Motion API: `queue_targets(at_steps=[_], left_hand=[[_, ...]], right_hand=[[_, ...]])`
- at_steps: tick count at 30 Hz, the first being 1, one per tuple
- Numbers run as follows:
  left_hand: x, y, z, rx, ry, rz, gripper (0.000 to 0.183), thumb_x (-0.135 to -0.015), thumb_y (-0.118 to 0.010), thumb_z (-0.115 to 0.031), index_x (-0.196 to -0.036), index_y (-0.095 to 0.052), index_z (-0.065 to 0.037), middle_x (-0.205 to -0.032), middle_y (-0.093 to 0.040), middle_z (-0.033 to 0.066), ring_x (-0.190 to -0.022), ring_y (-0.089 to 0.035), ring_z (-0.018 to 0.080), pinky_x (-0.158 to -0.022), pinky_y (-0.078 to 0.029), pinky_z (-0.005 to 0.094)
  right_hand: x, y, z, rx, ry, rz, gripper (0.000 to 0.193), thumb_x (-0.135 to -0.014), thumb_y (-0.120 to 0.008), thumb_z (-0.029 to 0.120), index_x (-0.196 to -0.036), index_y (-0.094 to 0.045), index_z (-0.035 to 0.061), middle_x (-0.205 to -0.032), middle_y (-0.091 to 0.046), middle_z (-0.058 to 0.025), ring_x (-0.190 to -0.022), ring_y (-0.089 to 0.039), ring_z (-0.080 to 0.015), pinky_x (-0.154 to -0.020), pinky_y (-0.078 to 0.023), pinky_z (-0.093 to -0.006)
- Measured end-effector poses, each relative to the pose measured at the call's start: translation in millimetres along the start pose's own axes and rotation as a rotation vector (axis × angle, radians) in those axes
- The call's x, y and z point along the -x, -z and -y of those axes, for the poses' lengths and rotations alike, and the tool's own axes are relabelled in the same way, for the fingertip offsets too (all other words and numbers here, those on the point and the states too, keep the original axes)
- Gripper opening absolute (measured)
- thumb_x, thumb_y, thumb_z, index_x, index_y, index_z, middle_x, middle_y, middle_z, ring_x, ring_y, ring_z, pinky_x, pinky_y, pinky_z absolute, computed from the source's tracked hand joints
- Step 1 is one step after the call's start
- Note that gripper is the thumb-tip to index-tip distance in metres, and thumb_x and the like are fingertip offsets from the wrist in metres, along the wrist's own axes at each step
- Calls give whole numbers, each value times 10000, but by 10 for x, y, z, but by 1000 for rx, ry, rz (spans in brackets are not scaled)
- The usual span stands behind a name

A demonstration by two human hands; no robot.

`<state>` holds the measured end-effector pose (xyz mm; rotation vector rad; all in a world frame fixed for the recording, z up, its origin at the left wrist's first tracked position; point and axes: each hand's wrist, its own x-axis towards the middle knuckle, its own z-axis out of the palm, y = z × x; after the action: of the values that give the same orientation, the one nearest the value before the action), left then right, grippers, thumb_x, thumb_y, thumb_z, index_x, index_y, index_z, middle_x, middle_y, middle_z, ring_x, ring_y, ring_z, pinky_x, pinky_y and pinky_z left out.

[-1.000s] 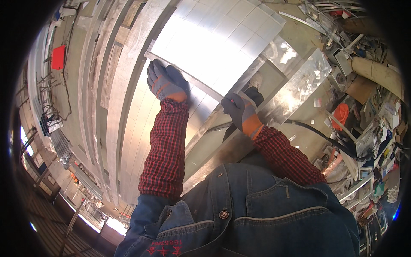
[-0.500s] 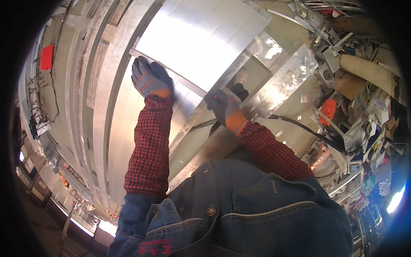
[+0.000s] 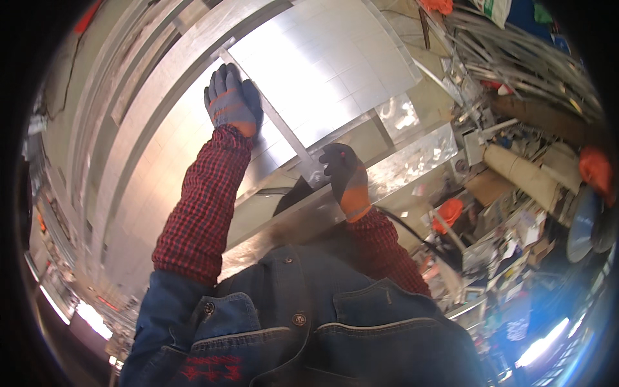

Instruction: The person aligns a metal sheet on a workbench and uses a red marker to draw lines along its edges. The person then lifts the sheet, flips it, and continues marking the opposite side. The person repeats this process for several metal sheets.

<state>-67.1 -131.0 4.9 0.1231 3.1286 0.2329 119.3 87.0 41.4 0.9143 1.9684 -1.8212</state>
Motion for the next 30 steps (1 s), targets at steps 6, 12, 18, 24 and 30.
queue_targets(at_steps=[6,12,18,24,30], left_hand=[[3,1,-11,24,33,8,621,-1138,-473,-367,-1662,-447,-35,-1729,-437,193,-1642,-350,374,-1373,-227,567],[-21,100,-1,9,58,110,635,-1138,-490,-361,-1685,-444,-42,-1760,-414,204,-1658,-340,380,-1383,-212,563],[-3,92,28,84,71,104,628,-1133,-501,-358,-1682,-454,-55,-1760,-415,193,-1652,-351,382,-1383,-224,562],[-7,25,64,106,67,65,621,-1125,-518,-344,-1682,-443,-78,-1751,-417,179,-1640,-362,377,-1371,-237,563],[8,18,62,99,71,53,611,-1105,-558,-351,-1644,-485,-72,-1714,-453,185,-1625,-383,385,-1361,-256,570]], right_hand=[[-192,224,307,191,308,-8,337,-1179,-507,244,-1291,-740,29,-989,-695,-14,-818,-622,-79,-694,-538,-281],[-788,-110,757,308,715,118,314,-1189,-519,215,-1259,-767,36,-918,-673,2,-782,-601,-97,-710,-524,-296],[-1199,-477,1381,386,657,210,238,-1143,-636,225,-1202,-784,48,-895,-724,-102,-781,-682,-187,-758,-566,-343],[-1706,-997,1495,482,986,123,208,-1089,-665,140,-1250,-761,51,-1040,-788,-184,-898,-753,-375,-829,-600,-440],[-1984,-1314,1439,499,1077,99,173,-1071,-671,139,-1190,-781,80,-1048,-797,-183,-951,-758,-398,-855,-601,-468]])
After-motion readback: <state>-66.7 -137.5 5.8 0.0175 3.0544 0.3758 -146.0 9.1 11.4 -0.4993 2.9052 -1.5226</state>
